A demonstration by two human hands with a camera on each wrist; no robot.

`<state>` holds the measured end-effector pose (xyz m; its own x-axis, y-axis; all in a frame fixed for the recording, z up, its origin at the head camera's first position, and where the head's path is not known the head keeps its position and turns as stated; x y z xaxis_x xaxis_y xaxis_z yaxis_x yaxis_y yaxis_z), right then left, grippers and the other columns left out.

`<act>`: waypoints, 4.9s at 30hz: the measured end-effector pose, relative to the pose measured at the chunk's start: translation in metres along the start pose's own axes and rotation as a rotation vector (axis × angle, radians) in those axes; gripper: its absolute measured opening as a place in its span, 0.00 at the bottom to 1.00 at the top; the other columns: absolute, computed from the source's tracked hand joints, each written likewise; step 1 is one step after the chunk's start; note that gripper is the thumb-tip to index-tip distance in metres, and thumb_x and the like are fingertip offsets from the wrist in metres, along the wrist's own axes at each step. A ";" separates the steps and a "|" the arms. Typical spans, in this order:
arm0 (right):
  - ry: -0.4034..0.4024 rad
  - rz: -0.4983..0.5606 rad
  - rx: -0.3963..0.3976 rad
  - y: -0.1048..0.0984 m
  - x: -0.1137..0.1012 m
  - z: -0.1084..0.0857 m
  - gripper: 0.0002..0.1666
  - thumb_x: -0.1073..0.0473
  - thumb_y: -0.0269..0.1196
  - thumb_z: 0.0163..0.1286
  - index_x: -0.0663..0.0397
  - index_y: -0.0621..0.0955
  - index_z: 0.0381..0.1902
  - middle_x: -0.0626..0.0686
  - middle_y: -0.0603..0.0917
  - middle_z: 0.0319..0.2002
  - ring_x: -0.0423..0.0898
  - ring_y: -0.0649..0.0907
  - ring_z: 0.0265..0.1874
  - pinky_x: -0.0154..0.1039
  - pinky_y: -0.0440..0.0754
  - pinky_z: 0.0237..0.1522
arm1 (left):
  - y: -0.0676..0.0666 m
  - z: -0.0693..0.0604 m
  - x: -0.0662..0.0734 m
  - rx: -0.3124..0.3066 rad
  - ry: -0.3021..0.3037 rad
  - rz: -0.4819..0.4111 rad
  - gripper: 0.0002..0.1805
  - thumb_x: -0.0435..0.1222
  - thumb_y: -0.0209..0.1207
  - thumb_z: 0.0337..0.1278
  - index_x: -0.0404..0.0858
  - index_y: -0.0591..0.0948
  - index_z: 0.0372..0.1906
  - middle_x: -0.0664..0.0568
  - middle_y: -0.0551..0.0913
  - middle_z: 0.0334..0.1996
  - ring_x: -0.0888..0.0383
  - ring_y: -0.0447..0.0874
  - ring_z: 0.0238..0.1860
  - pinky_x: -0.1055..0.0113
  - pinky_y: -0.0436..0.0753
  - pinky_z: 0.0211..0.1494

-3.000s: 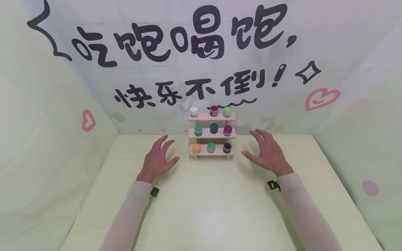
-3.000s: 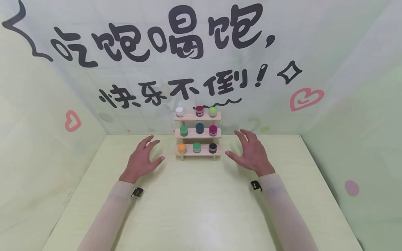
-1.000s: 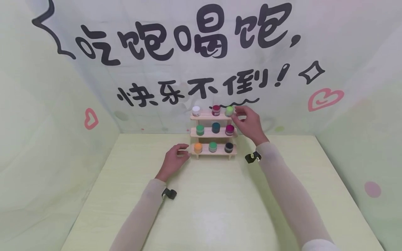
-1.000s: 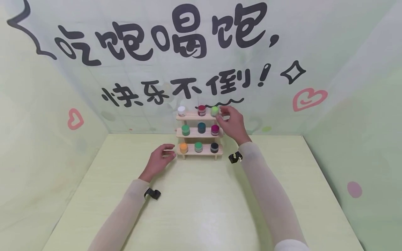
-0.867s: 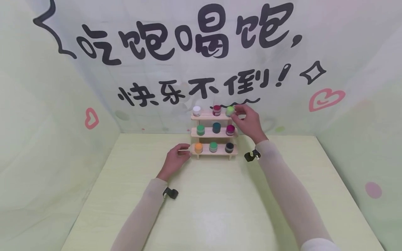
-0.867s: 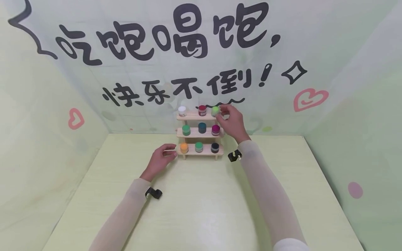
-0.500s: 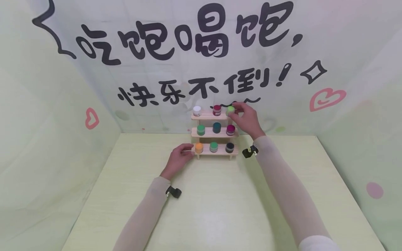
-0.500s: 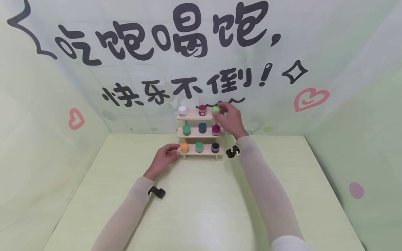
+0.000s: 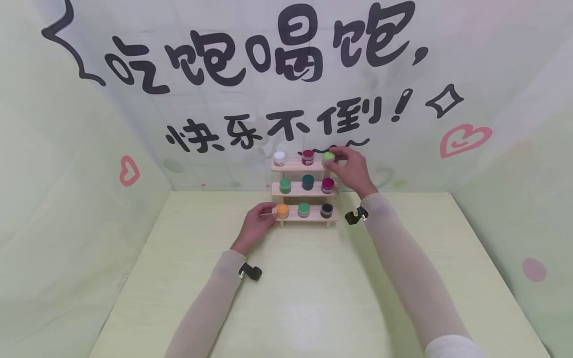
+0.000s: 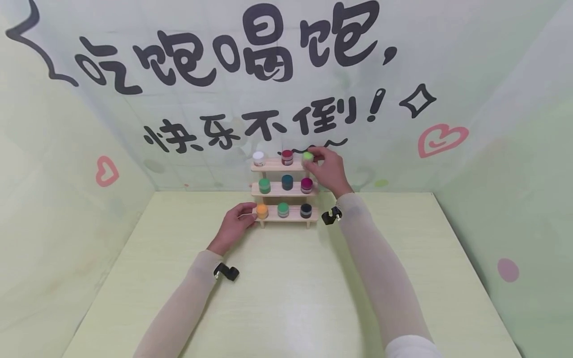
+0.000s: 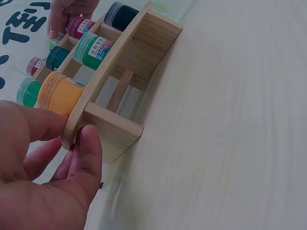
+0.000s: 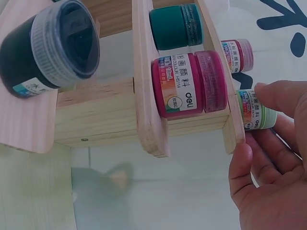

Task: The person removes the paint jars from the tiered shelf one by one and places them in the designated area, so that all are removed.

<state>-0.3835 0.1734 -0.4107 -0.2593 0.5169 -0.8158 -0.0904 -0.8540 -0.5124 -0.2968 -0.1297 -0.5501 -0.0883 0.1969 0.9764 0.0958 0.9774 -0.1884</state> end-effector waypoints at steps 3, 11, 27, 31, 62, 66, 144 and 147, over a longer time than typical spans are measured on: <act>-0.002 0.008 0.002 -0.002 0.000 -0.001 0.28 0.56 0.73 0.67 0.53 0.83 0.65 0.59 0.88 0.55 0.55 0.85 0.56 0.56 0.81 0.65 | 0.001 0.001 -0.001 0.004 -0.017 -0.017 0.22 0.35 0.65 0.70 0.41 0.81 0.66 0.41 0.81 0.64 0.47 0.85 0.64 0.64 0.90 0.59; -0.014 0.017 0.012 -0.010 0.006 -0.009 0.28 0.55 0.72 0.69 0.52 0.83 0.65 0.58 0.88 0.55 0.54 0.86 0.55 0.52 0.85 0.62 | 0.002 -0.002 0.000 0.012 -0.045 -0.026 0.22 0.34 0.62 0.70 0.44 0.81 0.67 0.44 0.83 0.61 0.50 0.84 0.61 0.64 0.89 0.61; -0.022 0.046 0.024 -0.029 0.009 -0.031 0.28 0.55 0.73 0.70 0.56 0.83 0.66 0.58 0.86 0.60 0.51 0.85 0.58 0.39 0.89 0.60 | 0.001 0.000 -0.005 -0.017 -0.052 -0.103 0.23 0.31 0.63 0.70 0.42 0.80 0.68 0.41 0.82 0.61 0.55 0.85 0.56 0.67 0.88 0.60; -0.019 0.054 0.021 -0.032 0.011 -0.037 0.28 0.55 0.72 0.70 0.57 0.82 0.66 0.59 0.86 0.60 0.52 0.85 0.58 0.32 0.88 0.58 | -0.001 0.001 -0.006 -0.008 -0.054 -0.087 0.23 0.32 0.63 0.69 0.44 0.81 0.67 0.43 0.83 0.60 0.54 0.84 0.56 0.69 0.88 0.58; 0.030 0.041 0.005 -0.050 0.074 -0.086 0.28 0.59 0.71 0.72 0.66 0.81 0.65 0.65 0.84 0.62 0.54 0.83 0.59 0.17 0.82 0.52 | 0.001 -0.003 -0.003 -0.019 -0.063 -0.109 0.25 0.31 0.64 0.67 0.44 0.80 0.68 0.43 0.83 0.62 0.53 0.86 0.59 0.68 0.87 0.60; 0.057 0.047 0.003 -0.050 0.090 -0.088 0.28 0.59 0.71 0.72 0.66 0.81 0.65 0.66 0.83 0.63 0.61 0.82 0.62 0.16 0.81 0.51 | 0.001 -0.003 -0.004 -0.017 -0.072 -0.124 0.25 0.30 0.63 0.67 0.44 0.80 0.68 0.43 0.83 0.63 0.53 0.86 0.59 0.69 0.88 0.59; 0.143 0.282 0.061 -0.060 0.093 -0.083 0.33 0.56 0.71 0.72 0.65 0.77 0.69 0.54 0.86 0.61 0.34 0.84 0.56 0.19 0.82 0.57 | 0.002 -0.002 -0.003 -0.003 -0.055 -0.146 0.26 0.27 0.63 0.62 0.42 0.81 0.66 0.43 0.83 0.58 0.55 0.84 0.52 0.72 0.87 0.54; 0.129 0.308 0.069 -0.057 0.079 -0.080 0.32 0.57 0.72 0.72 0.65 0.78 0.69 0.59 0.85 0.62 0.33 0.84 0.55 0.20 0.82 0.56 | 0.002 -0.002 -0.003 0.000 -0.060 -0.130 0.26 0.28 0.63 0.63 0.43 0.81 0.66 0.44 0.84 0.58 0.55 0.84 0.52 0.72 0.87 0.54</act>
<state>-0.3221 0.2673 -0.4677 -0.1615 0.2332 -0.9589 -0.0927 -0.9710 -0.2205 -0.2947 -0.1283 -0.5537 -0.1591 0.0729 0.9846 0.0802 0.9949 -0.0607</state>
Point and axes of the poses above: each hand's wrist, its own z-axis towards the middle knuckle, its own y-axis out of the palm, x = y × z, the point moved 5 cm from there along z, towards the middle knuckle
